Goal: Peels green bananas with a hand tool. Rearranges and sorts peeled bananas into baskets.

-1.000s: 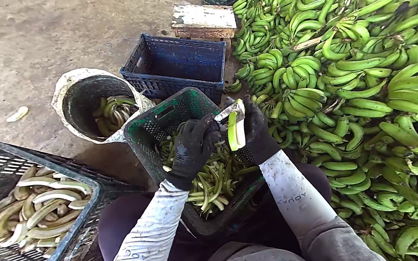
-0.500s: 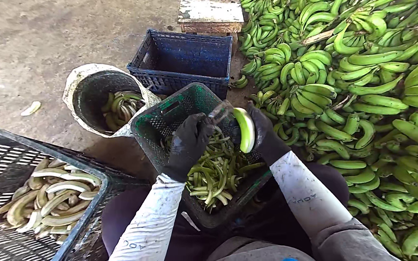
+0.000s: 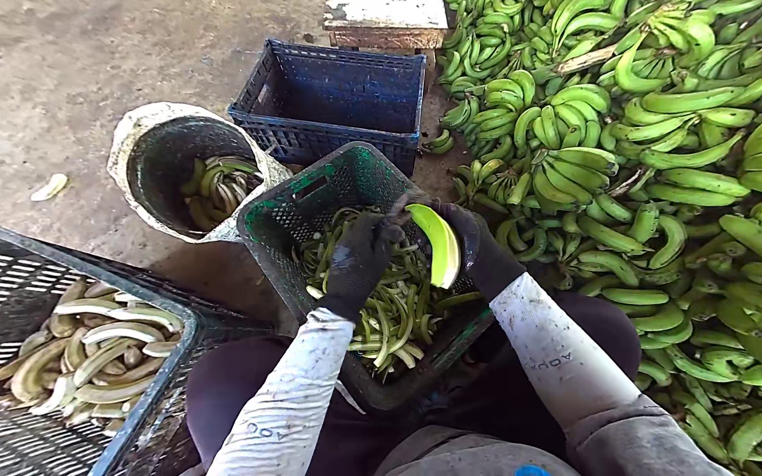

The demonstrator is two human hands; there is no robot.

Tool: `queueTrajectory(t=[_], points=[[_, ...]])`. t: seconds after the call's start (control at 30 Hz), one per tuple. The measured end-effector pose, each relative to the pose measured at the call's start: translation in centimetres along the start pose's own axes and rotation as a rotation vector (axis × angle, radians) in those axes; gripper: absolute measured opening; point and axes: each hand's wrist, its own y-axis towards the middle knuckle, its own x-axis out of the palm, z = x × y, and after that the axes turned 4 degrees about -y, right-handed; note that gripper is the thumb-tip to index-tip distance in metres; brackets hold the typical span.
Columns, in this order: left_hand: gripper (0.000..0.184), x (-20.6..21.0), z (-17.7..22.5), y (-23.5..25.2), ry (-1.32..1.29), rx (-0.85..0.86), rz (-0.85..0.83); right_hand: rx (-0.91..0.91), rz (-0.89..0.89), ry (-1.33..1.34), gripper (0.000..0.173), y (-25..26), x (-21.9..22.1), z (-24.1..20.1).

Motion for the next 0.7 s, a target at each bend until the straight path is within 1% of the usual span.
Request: queueTrajectory(t=[0.07,0.1,0.13,0.17,0.2,0.23,0.3,0.33,0.4,0.47,0.53,0.63,0.67,0.7], points=[[0.041,-1.1,-0.7,0.4,-0.016,-0.115,0.043,-0.066,-0.089,0.004,0.035,-0.4,0.0,-0.4],[0.040,-1.6,-0.9,0.4,-0.032,-0.126,0.052,-0.056,-0.127,0.035,0.037,-0.3,-0.3,-0.6],[0.038,-2.2,-0.9,0.2,-0.052,-0.101,0.048,-0.002,-0.133,0.096,0.040,0.1,-0.7,-0.6],[0.036,-2.5,-0.8,-0.2,-0.073,-0.040,0.036,0.055,-0.109,0.163,0.042,0.5,-1.1,-0.7],[0.035,-2.6,-0.7,-0.8,-0.088,0.056,0.022,0.091,-0.090,0.230,0.044,0.9,-1.7,-0.6],[0.037,-2.4,-0.7,-1.2,-0.099,0.167,-0.001,0.081,-0.068,0.275,0.045,1.1,-2.2,-0.5],[0.041,-1.4,-0.6,-2.0,-0.106,0.394,-0.050,-0.018,-0.029,0.312,0.041,1.3,-3.0,0.0],[0.043,-0.7,-0.6,-2.3,-0.098,0.482,-0.072,-0.065,-0.076,0.324,0.040,1.5,-3.6,0.4],[0.042,0.8,-0.2,-2.9,-0.061,0.573,-0.084,-0.014,-0.178,0.332,0.047,1.7,-3.9,0.6],[0.040,2.0,0.2,-3.0,-0.004,0.522,-0.068,-0.008,-0.156,0.278,0.043,1.3,-3.3,0.7],[0.043,2.3,0.2,-2.3,0.059,0.400,-0.015,-0.037,-0.123,0.200,0.037,0.8,-2.8,1.0],[0.044,1.2,-0.7,-0.5,0.079,0.182,0.097,0.021,-0.159,0.136,0.042,0.9,-2.4,0.7],[0.043,0.4,-1.3,0.1,0.037,0.103,0.111,-0.023,-0.157,0.088,0.040,0.8,-2.4,0.5],[0.043,-0.4,-1.8,0.7,-0.018,0.003,0.126,-0.088,-0.092,-0.031,0.034,0.5,-2.3,0.1]])
